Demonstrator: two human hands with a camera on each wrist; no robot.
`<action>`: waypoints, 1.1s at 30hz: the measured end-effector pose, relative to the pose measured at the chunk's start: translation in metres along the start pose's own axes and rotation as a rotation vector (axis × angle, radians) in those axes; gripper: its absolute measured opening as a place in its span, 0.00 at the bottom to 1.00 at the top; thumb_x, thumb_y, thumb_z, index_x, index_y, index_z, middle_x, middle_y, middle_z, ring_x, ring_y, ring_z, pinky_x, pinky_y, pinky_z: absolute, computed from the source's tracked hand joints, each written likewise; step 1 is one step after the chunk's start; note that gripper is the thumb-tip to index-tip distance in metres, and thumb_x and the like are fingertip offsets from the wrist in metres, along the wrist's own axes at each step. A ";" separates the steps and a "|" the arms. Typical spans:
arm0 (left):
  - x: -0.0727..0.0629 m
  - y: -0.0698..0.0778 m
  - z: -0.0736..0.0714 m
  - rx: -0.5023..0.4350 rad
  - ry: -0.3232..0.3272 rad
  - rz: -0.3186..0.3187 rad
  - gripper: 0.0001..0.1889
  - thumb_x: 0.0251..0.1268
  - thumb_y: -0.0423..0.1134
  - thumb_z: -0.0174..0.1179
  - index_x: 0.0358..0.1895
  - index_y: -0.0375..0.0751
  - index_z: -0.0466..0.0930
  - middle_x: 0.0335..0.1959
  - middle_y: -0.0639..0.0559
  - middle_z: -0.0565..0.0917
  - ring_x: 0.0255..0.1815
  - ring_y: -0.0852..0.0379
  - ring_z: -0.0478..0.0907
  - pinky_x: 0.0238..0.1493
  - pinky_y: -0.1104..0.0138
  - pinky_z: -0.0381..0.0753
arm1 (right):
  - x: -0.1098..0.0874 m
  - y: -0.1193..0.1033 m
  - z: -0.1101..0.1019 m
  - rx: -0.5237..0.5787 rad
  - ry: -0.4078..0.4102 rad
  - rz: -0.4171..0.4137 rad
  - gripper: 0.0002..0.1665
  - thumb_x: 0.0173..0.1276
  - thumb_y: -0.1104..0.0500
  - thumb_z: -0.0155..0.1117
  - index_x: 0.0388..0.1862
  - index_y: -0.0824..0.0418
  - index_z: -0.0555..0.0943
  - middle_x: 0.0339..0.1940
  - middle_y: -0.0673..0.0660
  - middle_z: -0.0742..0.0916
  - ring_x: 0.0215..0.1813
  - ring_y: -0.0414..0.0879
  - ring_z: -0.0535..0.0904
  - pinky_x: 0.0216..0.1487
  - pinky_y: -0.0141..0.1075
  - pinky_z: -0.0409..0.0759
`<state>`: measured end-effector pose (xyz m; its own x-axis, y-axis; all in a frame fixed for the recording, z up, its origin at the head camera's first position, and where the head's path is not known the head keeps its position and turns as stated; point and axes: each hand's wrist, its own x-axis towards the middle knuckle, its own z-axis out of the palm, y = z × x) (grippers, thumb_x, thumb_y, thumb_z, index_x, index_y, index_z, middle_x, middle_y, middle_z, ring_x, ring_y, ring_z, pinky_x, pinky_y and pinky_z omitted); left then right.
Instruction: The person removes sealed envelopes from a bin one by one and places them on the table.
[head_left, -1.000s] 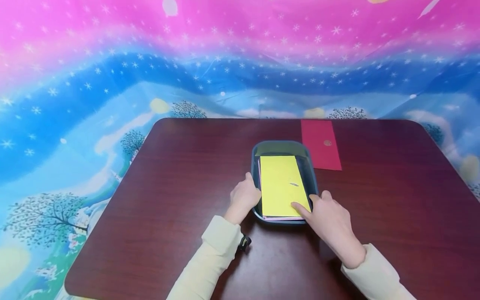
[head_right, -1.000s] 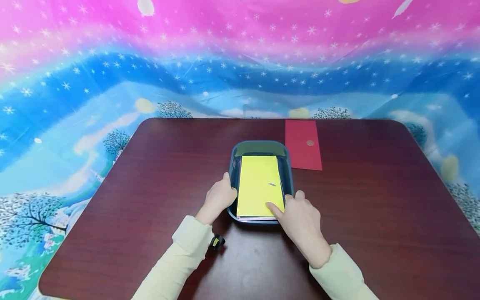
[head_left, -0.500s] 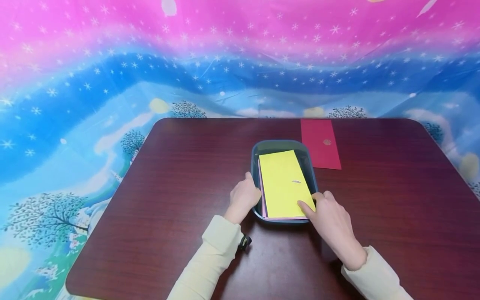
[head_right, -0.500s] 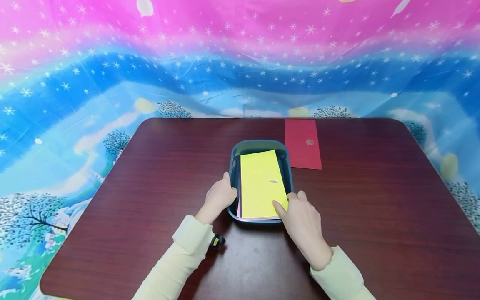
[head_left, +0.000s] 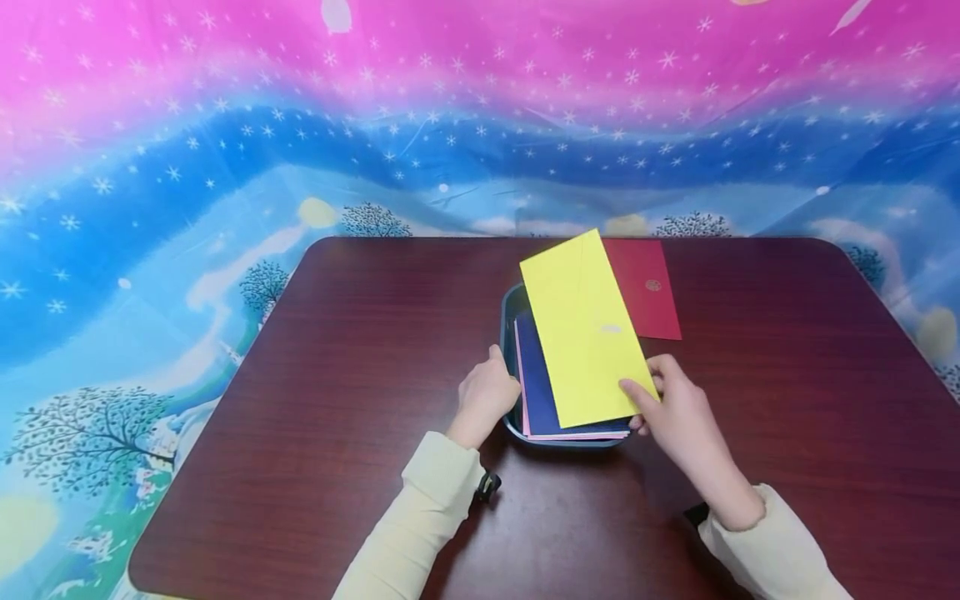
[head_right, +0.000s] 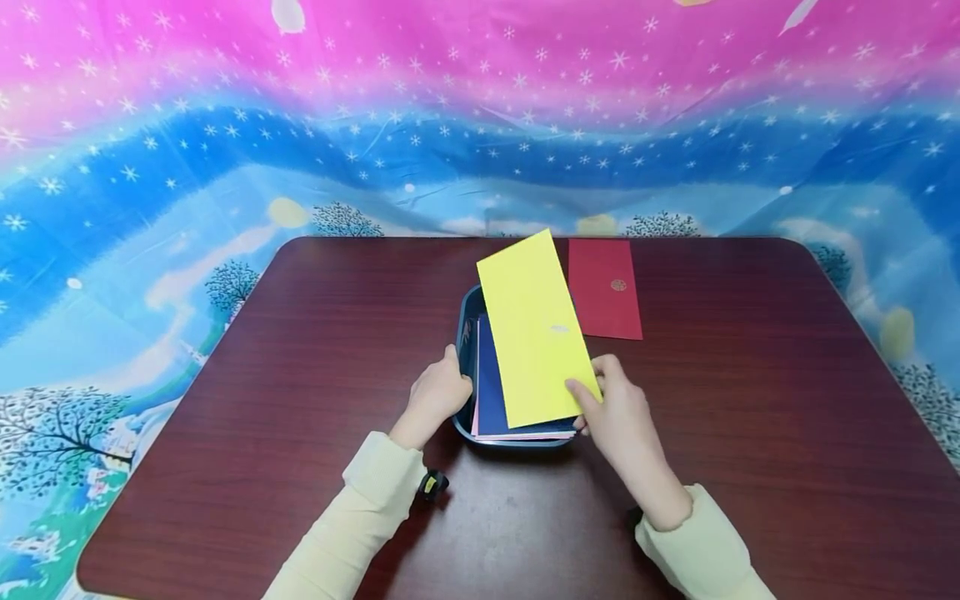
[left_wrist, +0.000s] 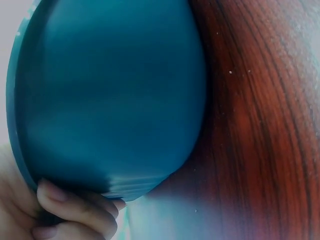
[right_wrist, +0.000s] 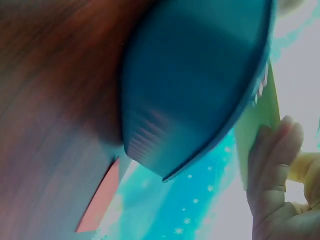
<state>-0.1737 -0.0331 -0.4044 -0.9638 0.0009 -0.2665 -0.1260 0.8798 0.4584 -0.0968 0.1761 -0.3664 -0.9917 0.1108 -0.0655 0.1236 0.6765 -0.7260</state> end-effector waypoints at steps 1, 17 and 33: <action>0.000 0.000 0.000 -0.002 0.002 -0.002 0.32 0.63 0.38 0.52 0.71 0.36 0.57 0.42 0.40 0.85 0.37 0.49 0.81 0.39 0.56 0.78 | 0.003 0.002 -0.003 0.050 0.015 0.001 0.24 0.70 0.56 0.58 0.55 0.71 0.65 0.39 0.70 0.84 0.19 0.41 0.80 0.26 0.33 0.77; 0.001 0.000 0.000 0.001 -0.011 -0.019 0.32 0.65 0.41 0.52 0.72 0.39 0.56 0.48 0.41 0.84 0.46 0.47 0.82 0.46 0.53 0.78 | 0.072 0.092 -0.077 0.353 0.072 0.202 0.17 0.70 0.45 0.54 0.47 0.55 0.66 0.22 0.36 0.80 0.21 0.35 0.81 0.29 0.29 0.81; 0.000 -0.001 -0.001 -0.009 -0.007 -0.017 0.33 0.65 0.40 0.52 0.73 0.39 0.55 0.49 0.40 0.84 0.47 0.47 0.81 0.47 0.53 0.78 | 0.109 0.140 -0.105 0.346 -0.022 0.368 0.47 0.70 0.49 0.56 0.69 0.81 0.49 0.36 0.52 0.78 0.24 0.24 0.79 0.32 0.22 0.79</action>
<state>-0.1741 -0.0341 -0.4038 -0.9597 -0.0106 -0.2807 -0.1446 0.8753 0.4615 -0.1840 0.3594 -0.4029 -0.8856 0.2789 -0.3713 0.4494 0.3136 -0.8364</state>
